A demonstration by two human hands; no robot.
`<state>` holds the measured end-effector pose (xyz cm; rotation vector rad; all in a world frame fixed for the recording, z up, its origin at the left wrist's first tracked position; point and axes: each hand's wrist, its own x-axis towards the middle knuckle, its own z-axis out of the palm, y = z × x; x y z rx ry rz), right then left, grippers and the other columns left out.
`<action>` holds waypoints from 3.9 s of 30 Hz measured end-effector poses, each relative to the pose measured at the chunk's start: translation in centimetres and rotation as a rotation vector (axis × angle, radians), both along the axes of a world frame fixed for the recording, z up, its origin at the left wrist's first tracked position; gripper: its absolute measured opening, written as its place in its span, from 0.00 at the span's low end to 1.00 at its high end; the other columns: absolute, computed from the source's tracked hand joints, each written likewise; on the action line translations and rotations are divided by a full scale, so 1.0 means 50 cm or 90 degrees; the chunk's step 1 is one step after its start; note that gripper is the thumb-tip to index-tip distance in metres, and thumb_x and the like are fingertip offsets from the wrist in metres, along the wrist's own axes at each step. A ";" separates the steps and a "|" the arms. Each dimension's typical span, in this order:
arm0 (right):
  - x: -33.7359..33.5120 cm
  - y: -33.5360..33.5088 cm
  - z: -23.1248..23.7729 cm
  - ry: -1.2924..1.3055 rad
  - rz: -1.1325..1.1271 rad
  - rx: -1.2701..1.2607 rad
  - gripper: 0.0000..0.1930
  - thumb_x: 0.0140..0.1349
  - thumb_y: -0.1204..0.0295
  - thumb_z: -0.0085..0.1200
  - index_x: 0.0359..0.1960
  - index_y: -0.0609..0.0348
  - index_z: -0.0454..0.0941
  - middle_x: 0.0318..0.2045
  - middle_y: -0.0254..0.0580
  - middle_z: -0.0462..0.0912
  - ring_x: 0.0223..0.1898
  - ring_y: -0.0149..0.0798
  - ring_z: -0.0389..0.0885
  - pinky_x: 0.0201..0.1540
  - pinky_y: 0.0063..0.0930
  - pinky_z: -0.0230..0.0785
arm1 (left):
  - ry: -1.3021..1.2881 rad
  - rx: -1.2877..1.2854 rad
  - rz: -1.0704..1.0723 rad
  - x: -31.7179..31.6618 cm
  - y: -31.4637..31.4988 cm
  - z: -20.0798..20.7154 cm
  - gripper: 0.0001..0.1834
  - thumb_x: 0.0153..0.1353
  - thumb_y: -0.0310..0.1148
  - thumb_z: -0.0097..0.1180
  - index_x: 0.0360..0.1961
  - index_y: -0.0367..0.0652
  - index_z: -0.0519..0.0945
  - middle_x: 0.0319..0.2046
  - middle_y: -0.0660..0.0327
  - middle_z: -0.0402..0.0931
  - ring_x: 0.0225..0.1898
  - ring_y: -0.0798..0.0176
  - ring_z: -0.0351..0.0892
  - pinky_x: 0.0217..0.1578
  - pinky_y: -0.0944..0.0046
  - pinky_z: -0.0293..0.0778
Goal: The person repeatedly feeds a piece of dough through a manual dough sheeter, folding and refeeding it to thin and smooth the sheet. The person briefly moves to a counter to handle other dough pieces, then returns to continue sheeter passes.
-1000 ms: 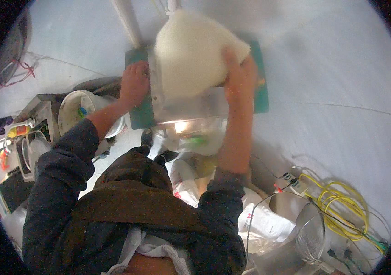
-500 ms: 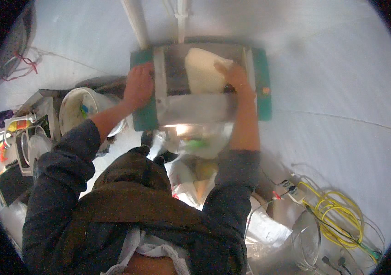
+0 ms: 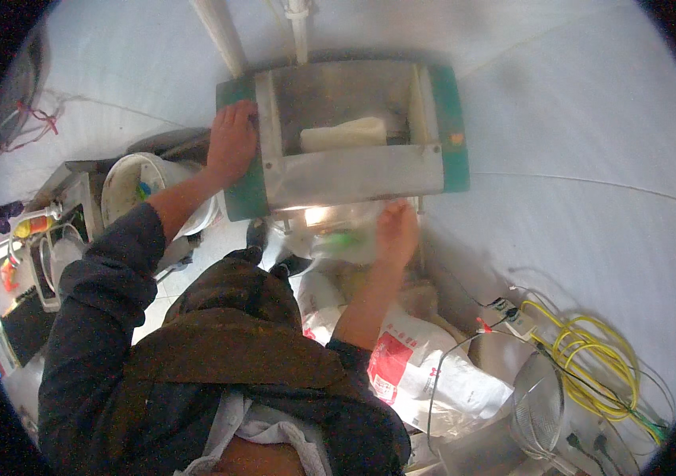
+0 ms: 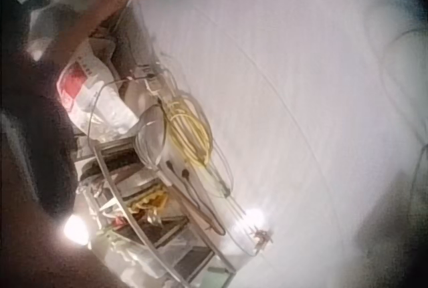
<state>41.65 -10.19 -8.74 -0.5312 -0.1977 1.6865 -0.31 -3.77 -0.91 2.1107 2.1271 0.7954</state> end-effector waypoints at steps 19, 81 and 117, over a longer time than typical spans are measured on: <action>-0.165 0.071 -0.483 -1.213 0.017 0.346 0.33 0.78 0.42 0.45 0.72 0.52 0.70 0.70 0.44 0.74 0.71 0.52 0.69 0.75 0.58 0.59 | -0.004 0.027 -0.018 -0.001 0.007 -0.011 0.16 0.64 0.24 0.55 0.53 0.42 0.76 0.59 0.56 0.77 0.60 0.44 0.74 0.63 0.45 0.70; -0.057 0.004 -0.013 -0.079 0.113 -0.084 0.16 0.79 0.61 0.55 0.54 0.62 0.82 0.46 0.46 0.86 0.43 0.42 0.86 0.47 0.38 0.83 | 0.021 0.028 0.007 -0.012 -0.007 -0.008 0.17 0.65 0.25 0.56 0.55 0.42 0.76 0.60 0.56 0.76 0.61 0.45 0.74 0.63 0.46 0.70; -0.159 -0.103 -0.493 -0.756 -0.014 -0.194 0.20 0.69 0.63 0.67 0.57 0.61 0.82 0.45 0.41 0.87 0.43 0.42 0.87 0.45 0.44 0.83 | -0.004 -0.042 0.014 -0.007 0.002 0.006 0.18 0.65 0.25 0.56 0.56 0.41 0.75 0.60 0.54 0.76 0.61 0.43 0.73 0.64 0.44 0.69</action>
